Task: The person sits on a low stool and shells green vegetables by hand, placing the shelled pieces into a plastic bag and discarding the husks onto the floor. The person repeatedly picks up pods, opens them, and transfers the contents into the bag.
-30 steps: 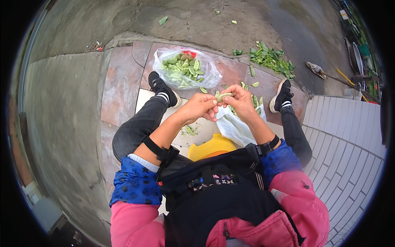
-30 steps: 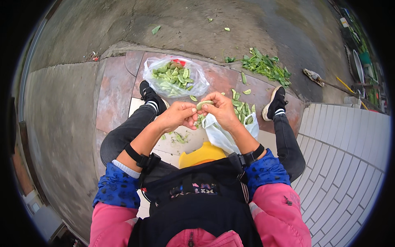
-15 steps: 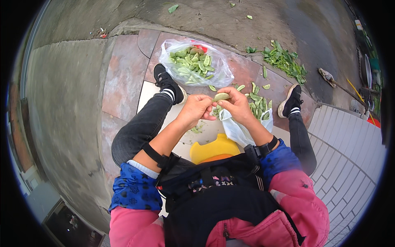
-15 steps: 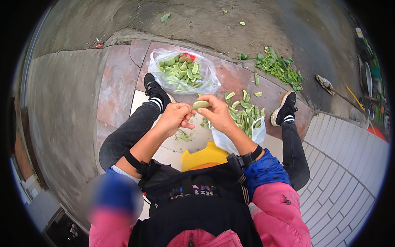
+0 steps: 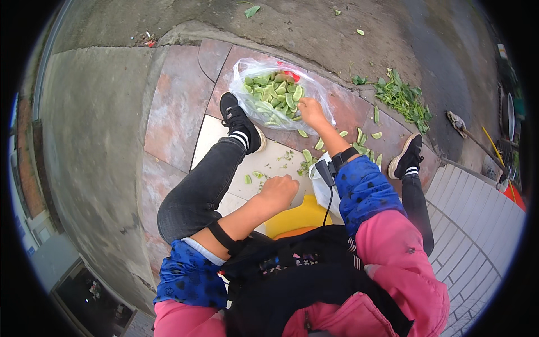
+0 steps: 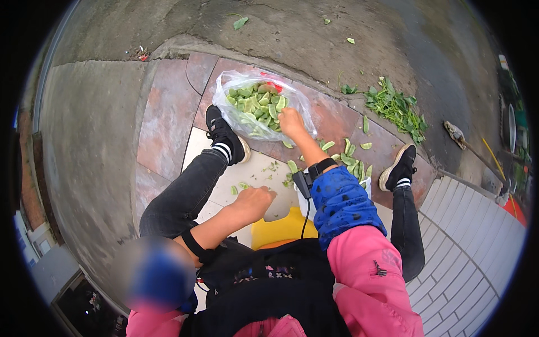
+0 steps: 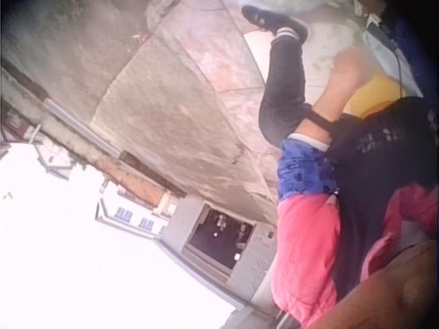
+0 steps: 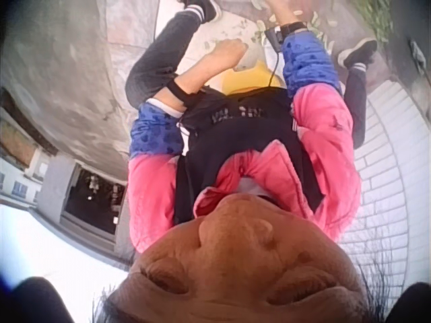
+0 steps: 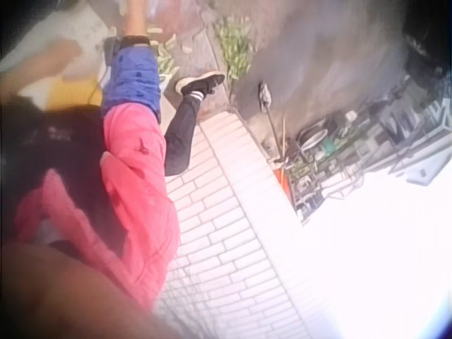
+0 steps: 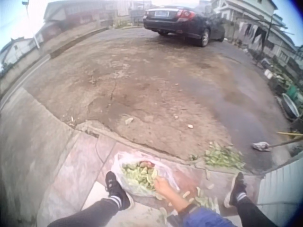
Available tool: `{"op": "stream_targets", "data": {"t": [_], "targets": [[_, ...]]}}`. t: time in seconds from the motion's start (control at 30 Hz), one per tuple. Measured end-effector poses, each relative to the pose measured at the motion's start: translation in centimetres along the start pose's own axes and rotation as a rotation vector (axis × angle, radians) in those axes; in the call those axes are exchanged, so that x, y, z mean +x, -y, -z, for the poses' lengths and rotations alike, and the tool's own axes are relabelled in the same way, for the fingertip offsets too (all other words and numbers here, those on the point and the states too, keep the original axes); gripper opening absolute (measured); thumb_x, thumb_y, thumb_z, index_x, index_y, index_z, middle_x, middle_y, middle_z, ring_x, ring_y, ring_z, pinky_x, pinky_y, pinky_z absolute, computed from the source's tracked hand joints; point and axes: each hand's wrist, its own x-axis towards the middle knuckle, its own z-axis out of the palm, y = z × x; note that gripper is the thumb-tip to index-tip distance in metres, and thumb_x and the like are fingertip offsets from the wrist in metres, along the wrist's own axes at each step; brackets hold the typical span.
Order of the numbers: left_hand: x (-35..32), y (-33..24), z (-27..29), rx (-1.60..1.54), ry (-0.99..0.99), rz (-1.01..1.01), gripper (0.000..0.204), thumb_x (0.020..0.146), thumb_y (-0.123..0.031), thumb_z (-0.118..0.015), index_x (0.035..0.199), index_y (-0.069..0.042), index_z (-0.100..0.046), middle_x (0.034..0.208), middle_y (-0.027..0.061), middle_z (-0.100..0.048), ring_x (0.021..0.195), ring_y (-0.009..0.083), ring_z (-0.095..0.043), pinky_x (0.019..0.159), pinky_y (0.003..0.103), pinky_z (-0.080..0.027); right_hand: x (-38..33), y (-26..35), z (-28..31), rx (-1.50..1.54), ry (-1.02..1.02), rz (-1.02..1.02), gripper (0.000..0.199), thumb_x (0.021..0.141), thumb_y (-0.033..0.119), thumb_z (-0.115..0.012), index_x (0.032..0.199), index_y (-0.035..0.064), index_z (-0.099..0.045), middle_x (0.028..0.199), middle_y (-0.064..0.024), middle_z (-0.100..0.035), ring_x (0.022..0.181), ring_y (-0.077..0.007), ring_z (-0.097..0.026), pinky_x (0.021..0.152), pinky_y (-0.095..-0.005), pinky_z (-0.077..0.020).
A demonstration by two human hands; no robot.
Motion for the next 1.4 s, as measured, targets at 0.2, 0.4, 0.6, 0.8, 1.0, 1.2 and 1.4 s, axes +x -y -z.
{"op": "stream_targets", "data": {"t": [0.2, 0.4, 0.6, 0.8, 1.0, 1.2, 1.4], "targets": [[0.9, -0.6, 1.7, -0.037, -0.018, 0.105, 0.017, 0.076, -0.013, -0.065, 0.079, 0.003, -0.067, 0.088, 0.0213, -0.061, 0.072, 0.0369, -0.066, 0.06, 0.043, -0.054, 2.0, -4.4, -3.7, -0.453, -0.282, 0.102, 0.027, 0.077, 0.011, -0.068, 0.101, 0.001, -0.062, 0.105, -0.021, -0.061, 0.093, -0.0384, -0.061, 0.08, -0.0454, -0.0502], [2.4, -0.1, 3.6, -0.831, -0.244, 0.287, 0.024, 0.09, -0.02, -0.06, 0.102, 0.001, -0.064, 0.097, 0.0122, -0.064, 0.072, 0.0228, -0.065, 0.069, 0.036, -0.055, -3.2, -1.3, 2.4, 0.829, 0.231, -0.362, 0.017, 0.083, 0.011, -0.069, 0.099, 0.0079, -0.065, 0.111, -0.0076, -0.062, 0.096, -0.0222, -0.061, 0.081, -0.0401, -0.0499], [2.8, -0.8, 5.8, -1.915, -0.26, 0.286, 0.028, 0.099, -0.017, -0.051, 0.121, 0.0, -0.053, 0.102, 0.005, -0.06, 0.082, 0.0134, -0.06, 0.079, 0.033, -0.056, -15.2, 3.7, 6.1, 1.24, 0.509, 0.207, 0.013, 0.088, 0.011, -0.066, 0.1, 0.0054, -0.069, 0.131, -0.0096, -0.052, 0.104, -0.0214, -0.058, 0.091, -0.0366, -0.0465], [2.5, -3.8, 6.8, -1.932, -0.126, 0.175, 0.027, 0.098, -0.016, -0.054, 0.122, -0.003, -0.055, 0.106, 0.004, -0.06, 0.09, 0.0129, -0.059, 0.081, 0.033, -0.052, -20.9, 5.5, 8.6, 1.178, 0.164, 0.195, 0.029, 0.089, 0.014, -0.067, 0.115, 0.0022, -0.062, 0.13, -0.0115, -0.05, 0.107, -0.0195, -0.057, 0.089, -0.0345, -0.0487], [2.5, -7.4, 6.9, -1.913, -0.209, 0.117, 0.03, 0.097, -0.025, -0.055, 0.125, -0.015, -0.055, 0.118, -0.0036, -0.057, 0.109, 0.0116, -0.05, 0.092, 0.038, -0.039, -24.8, 6.9, 8.2, 0.618, -0.217, 0.323, 0.028, 0.092, 0.016, -0.063, 0.113, -0.0009, -0.057, 0.106, -0.0074, -0.06, 0.099, -0.0126, -0.057, 0.081, -0.0273, -0.0497], [2.6, -8.0, 8.0, -1.553, -0.333, 0.004, 0.028, 0.09, -0.017, -0.065, 0.115, -0.006, -0.063, 0.096, 0.0014, -0.064, 0.082, 0.0089, -0.058, 0.071, 0.022, -0.046, -26.9, 8.3, 10.4, 0.421, -0.3, 0.285, 0.012, 0.09, 0.01, -0.061, 0.095, -0.0002, -0.06, 0.081, -0.0079, -0.064, 0.072, -0.0154, -0.061, 0.066, -0.0284, -0.0479], [3.0, -7.8, 7.7, -1.101, -0.326, -0.166, 0.016, 0.085, -0.01, -0.065, 0.097, 0.0, -0.068, 0.075, 0.0013, -0.066, 0.065, 0.0077, -0.059, 0.06, 0.024, -0.049, -28.5, 8.3, 13.9, -0.348, -0.416, 0.698, 0.012, 0.073, 0.003, -0.068, 0.085, 0.0022, -0.064, 0.079, -0.0132, -0.061, 0.076, -0.035, -0.06, 0.064, -0.0429, -0.0478]]}}
